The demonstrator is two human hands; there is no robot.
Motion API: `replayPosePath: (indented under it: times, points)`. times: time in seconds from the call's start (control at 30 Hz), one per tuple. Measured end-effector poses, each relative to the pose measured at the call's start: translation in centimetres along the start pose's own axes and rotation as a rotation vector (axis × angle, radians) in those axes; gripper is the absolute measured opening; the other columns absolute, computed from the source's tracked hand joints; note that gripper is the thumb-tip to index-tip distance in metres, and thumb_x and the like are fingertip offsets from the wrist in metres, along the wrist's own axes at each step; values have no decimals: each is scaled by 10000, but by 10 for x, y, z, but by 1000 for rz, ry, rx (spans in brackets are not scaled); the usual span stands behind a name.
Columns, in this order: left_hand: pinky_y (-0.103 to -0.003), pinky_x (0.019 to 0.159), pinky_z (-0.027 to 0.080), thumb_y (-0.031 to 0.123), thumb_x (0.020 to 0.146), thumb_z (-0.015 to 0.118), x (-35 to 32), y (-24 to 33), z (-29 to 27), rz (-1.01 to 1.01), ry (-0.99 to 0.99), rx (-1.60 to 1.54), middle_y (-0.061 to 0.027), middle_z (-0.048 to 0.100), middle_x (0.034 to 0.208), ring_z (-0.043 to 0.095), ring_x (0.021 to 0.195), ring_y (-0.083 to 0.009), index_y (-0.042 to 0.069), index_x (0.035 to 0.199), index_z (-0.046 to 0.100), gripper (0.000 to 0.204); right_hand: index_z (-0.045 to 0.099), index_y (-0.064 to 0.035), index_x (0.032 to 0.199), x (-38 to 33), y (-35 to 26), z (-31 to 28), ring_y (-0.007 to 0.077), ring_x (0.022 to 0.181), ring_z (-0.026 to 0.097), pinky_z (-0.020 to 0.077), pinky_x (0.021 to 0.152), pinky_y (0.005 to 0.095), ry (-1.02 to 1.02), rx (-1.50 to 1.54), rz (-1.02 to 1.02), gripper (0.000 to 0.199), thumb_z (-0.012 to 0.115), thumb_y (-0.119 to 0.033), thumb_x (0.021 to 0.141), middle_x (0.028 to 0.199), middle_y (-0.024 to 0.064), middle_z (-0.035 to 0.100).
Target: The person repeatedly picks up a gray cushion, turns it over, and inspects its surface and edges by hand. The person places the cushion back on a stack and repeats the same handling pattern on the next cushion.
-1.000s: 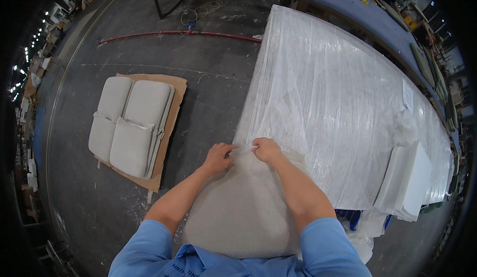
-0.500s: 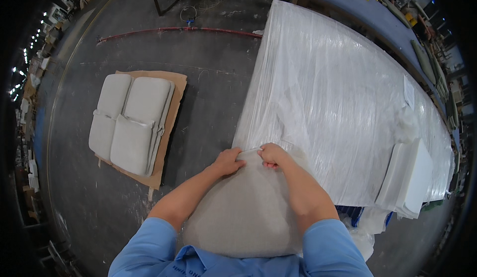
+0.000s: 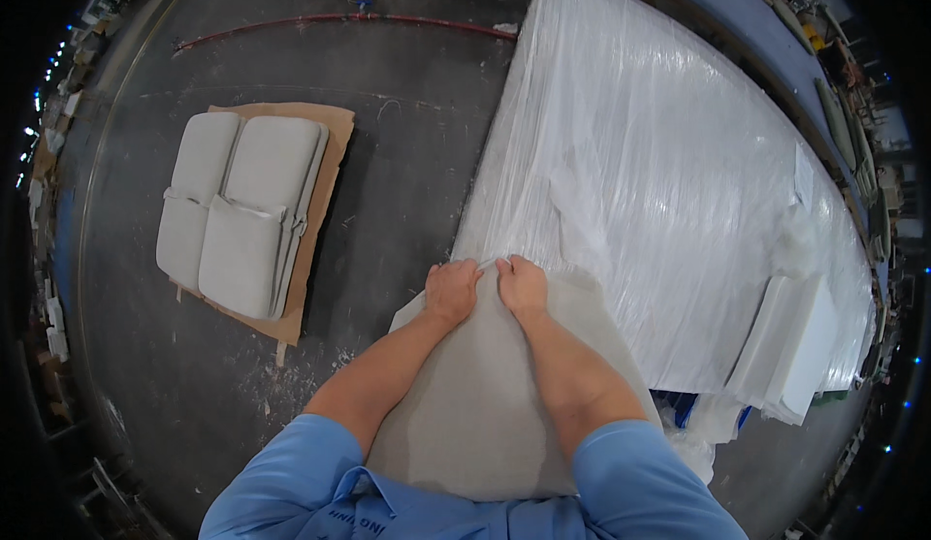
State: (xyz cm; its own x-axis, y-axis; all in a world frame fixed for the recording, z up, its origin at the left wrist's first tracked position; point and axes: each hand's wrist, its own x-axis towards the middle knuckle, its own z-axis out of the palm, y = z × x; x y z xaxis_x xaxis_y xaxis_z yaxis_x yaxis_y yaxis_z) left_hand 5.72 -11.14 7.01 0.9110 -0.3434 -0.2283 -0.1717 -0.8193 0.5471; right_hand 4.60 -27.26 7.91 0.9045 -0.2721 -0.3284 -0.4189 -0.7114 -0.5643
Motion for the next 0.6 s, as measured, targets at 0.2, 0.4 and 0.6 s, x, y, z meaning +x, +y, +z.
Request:
replayPosePath:
  times: [0.2,0.4,0.6]
  points:
    - [-553,867,441,274,1013,581,1,-3,6,6,57,12,-105,718,918,673,961,-339,95,889,622,222,686,3,880,8,-1,9,477,854,661,517,788,511,-69,64,81,376,643,-357,979,870,251,703]
    - [-527,1044,407,464,919,685,4,-25,-25,-72,-261,-68,-99,738,1152,606,1209,-328,116,1119,724,403,679,3,870,15,-4,-24,252,620,650,503,562,416,-480,235,281,334,704,-314,971,705,133,685]
    - [-488,1031,438,582,809,772,-9,-65,-62,-138,-395,97,-87,732,1086,580,1190,-312,119,1078,745,536,658,-10,1182,33,13,-102,176,560,614,485,494,363,-809,-296,139,445,760,-368,938,683,91,655]
